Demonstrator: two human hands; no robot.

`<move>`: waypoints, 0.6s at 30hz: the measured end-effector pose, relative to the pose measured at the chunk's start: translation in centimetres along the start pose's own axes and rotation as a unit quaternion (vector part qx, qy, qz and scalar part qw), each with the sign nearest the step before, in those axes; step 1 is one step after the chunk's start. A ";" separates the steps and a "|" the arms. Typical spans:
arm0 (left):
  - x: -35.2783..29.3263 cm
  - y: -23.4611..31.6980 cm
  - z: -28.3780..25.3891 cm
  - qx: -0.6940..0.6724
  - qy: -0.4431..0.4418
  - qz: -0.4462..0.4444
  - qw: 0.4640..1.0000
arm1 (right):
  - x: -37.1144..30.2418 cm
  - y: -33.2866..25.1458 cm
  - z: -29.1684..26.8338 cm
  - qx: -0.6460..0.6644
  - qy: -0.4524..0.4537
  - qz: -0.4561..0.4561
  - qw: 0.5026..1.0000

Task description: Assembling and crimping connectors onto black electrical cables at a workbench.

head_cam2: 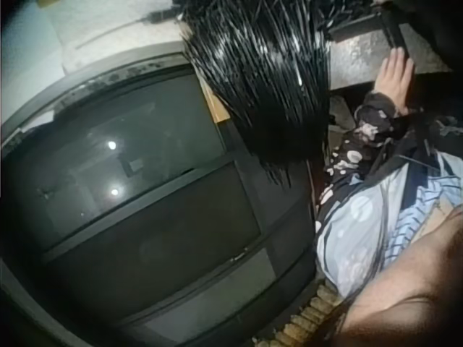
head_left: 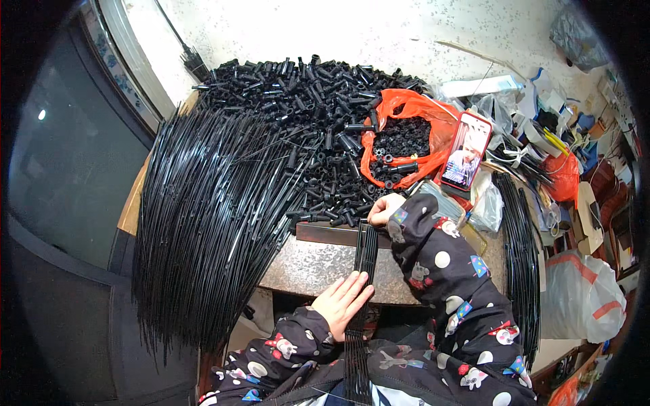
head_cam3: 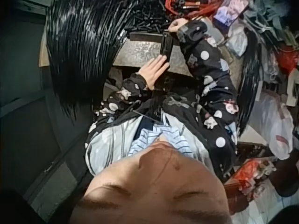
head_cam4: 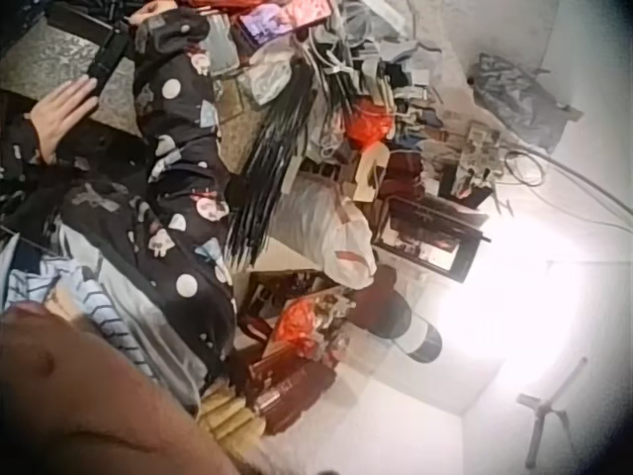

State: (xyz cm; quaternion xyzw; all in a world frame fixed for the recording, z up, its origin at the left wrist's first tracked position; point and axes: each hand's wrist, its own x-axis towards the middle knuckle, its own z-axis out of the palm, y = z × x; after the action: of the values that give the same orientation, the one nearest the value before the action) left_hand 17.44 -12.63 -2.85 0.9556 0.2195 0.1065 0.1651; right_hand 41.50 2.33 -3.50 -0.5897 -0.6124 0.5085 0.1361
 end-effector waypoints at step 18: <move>-0.2 -0.1 -0.1 -0.016 -0.016 -0.012 1.000 | -5.9 -1.1 -0.2 -0.246 0.189 -0.185 0.933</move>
State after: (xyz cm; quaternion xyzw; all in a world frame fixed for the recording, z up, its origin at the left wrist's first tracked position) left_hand 17.22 -12.64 -2.82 0.9518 0.2267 0.0926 0.1849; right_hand 42.60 -2.44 -0.03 -0.5662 -0.7795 0.1875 0.1915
